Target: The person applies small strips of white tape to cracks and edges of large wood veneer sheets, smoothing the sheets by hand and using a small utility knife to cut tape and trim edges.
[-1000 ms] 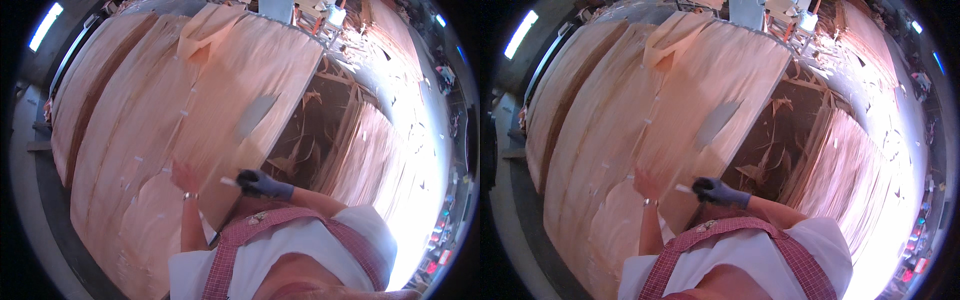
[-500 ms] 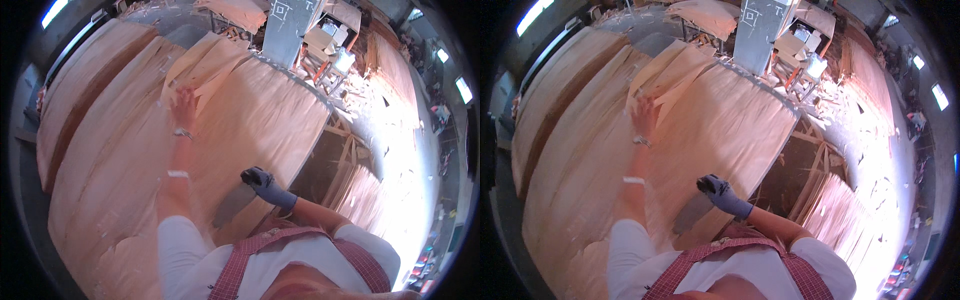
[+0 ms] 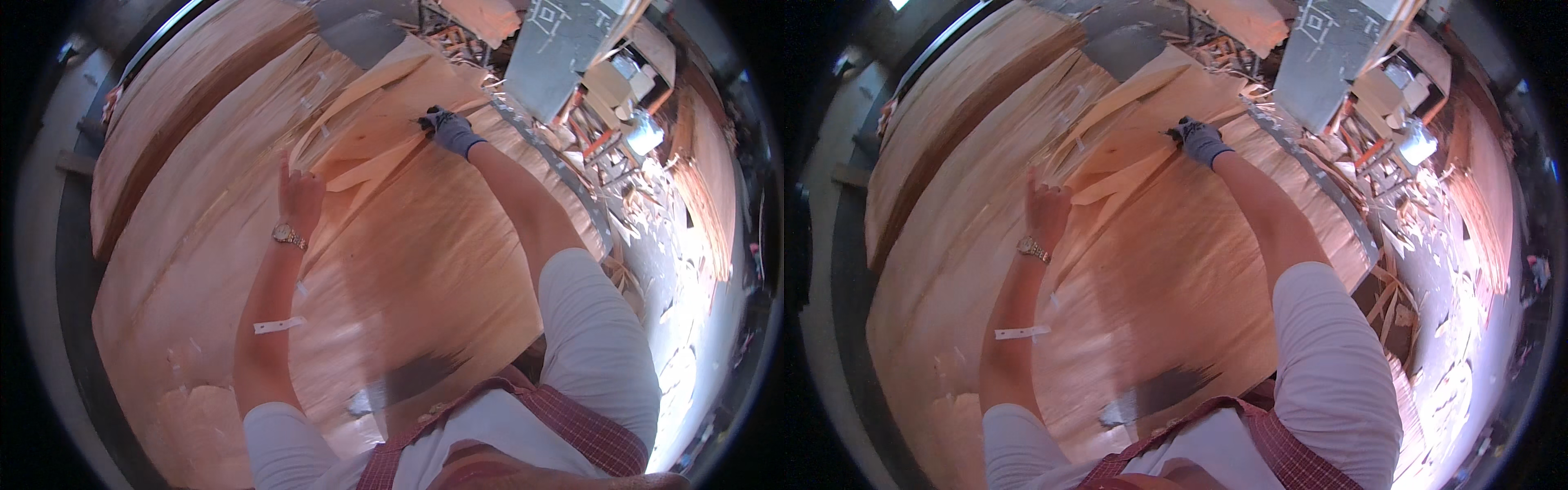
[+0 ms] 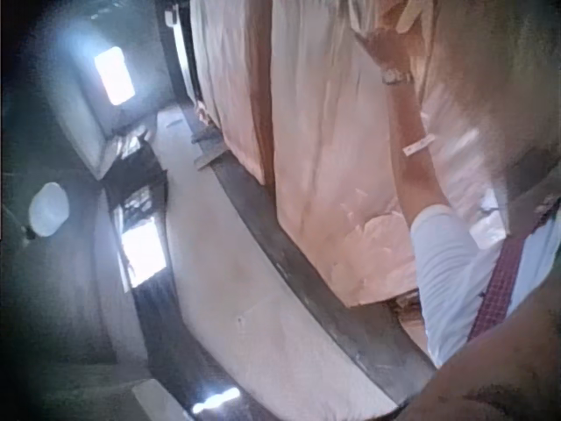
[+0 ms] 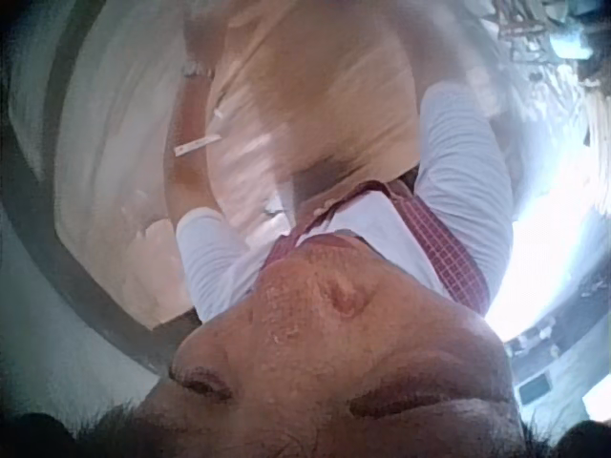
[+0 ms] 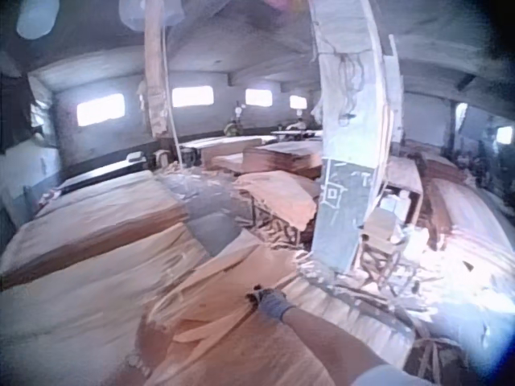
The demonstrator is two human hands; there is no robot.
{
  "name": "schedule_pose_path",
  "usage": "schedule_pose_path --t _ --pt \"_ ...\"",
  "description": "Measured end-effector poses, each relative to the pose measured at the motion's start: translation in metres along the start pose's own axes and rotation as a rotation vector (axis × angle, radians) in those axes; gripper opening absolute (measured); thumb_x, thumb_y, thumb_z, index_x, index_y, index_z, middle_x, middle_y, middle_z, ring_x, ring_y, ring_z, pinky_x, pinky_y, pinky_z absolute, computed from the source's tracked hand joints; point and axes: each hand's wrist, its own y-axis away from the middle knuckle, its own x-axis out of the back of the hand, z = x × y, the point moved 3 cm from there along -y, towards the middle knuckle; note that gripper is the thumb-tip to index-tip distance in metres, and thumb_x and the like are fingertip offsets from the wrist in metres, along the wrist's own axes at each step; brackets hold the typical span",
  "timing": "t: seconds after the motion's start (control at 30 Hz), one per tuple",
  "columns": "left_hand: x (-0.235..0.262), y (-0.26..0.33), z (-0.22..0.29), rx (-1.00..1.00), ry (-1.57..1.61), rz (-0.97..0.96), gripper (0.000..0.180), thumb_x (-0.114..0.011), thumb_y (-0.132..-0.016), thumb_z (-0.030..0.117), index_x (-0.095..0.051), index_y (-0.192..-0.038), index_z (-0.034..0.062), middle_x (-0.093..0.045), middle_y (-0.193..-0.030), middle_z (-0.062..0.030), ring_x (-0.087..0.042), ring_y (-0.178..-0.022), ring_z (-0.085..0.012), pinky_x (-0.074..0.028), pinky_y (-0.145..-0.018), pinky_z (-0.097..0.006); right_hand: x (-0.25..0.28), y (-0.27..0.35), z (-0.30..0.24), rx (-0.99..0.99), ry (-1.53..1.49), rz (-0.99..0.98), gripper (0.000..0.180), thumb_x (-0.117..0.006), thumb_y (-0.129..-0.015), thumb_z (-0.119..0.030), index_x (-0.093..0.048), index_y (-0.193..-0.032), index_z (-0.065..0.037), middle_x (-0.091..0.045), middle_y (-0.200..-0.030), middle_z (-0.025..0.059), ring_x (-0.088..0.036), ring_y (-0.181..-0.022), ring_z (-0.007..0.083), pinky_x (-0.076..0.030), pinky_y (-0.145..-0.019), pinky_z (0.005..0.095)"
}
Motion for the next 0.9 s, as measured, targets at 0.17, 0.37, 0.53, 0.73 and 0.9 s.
schedule_pose_path --t 0.17,0.37,0.53,0.73,0.9 --pt "0.06 0.089 0.002 0.321 0.036 0.01 0.028 -0.073 -0.078 0.027 -0.07 -0.1 0.0105 -0.071 -0.086 -0.0082 -0.066 -0.095 -0.0242 -0.024 -0.115 -0.05 0.055 0.044 -0.059 0.331 -0.13 0.38 0.019 -0.06 -0.09 -0.017 -0.059 -0.109 -0.014 -0.061 -0.108 0.0091 -0.062 -0.098 0.032 -0.051 -0.074 0.0442" --pt "0.175 0.127 0.068 0.345 0.699 -0.411 0.074 -0.076 -0.077 0.043 -0.05 -0.137 0.0062 -0.059 -0.128 -0.0175 -0.055 -0.12 -0.0275 -0.032 -0.108 -0.048 0.11 0.227 -0.008 0.326 0.025 0.265 0.04 -0.062 -0.086 -0.021 -0.057 -0.125 -0.014 -0.06 -0.121 0.0088 -0.062 -0.096 0.0276 -0.051 -0.073 0.0427" --pt "0.087 0.045 0.115 0.595 0.556 -0.133 0.097 -0.075 -0.078 0.052 -0.032 -0.149 0.003 -0.047 -0.143 -0.0217 -0.045 -0.133 -0.0345 -0.031 -0.111 -0.05 0.105 0.325 0.021 0.29 0.019 -0.087 0.041 -0.057 -0.084 -0.02 -0.058 -0.124 -0.013 -0.058 -0.122 0.0112 -0.062 -0.094 0.0282 -0.051 -0.072 0.0431" --pt "-0.047 -0.061 0.14 0.689 0.231 -0.312 0.083 -0.067 -0.08 0.055 -0.044 -0.144 0.0066 -0.057 -0.135 -0.0159 -0.058 -0.119 -0.0347 -0.037 -0.104 -0.058 0.101 0.36 0.046 0.305 -0.015 -0.135 0.043 -0.057 -0.083 -0.017 -0.057 -0.125 -0.013 -0.058 -0.122 0.011 -0.061 -0.091 0.0272 -0.051 -0.071 0.0435" --pt "-0.037 -0.072 0.089 0.678 0.556 -0.114 0.033 -0.068 -0.082 0.038 -0.072 -0.09 0.006 -0.073 -0.09 -0.0124 -0.07 -0.086 -0.0328 -0.051 -0.077 -0.049 0.099 0.361 0.058 0.324 -0.064 -0.141 0.043 -0.057 -0.082 -0.017 -0.057 -0.126 -0.013 -0.058 -0.122 0.0114 -0.062 -0.091 0.0269 -0.052 -0.071 0.043"
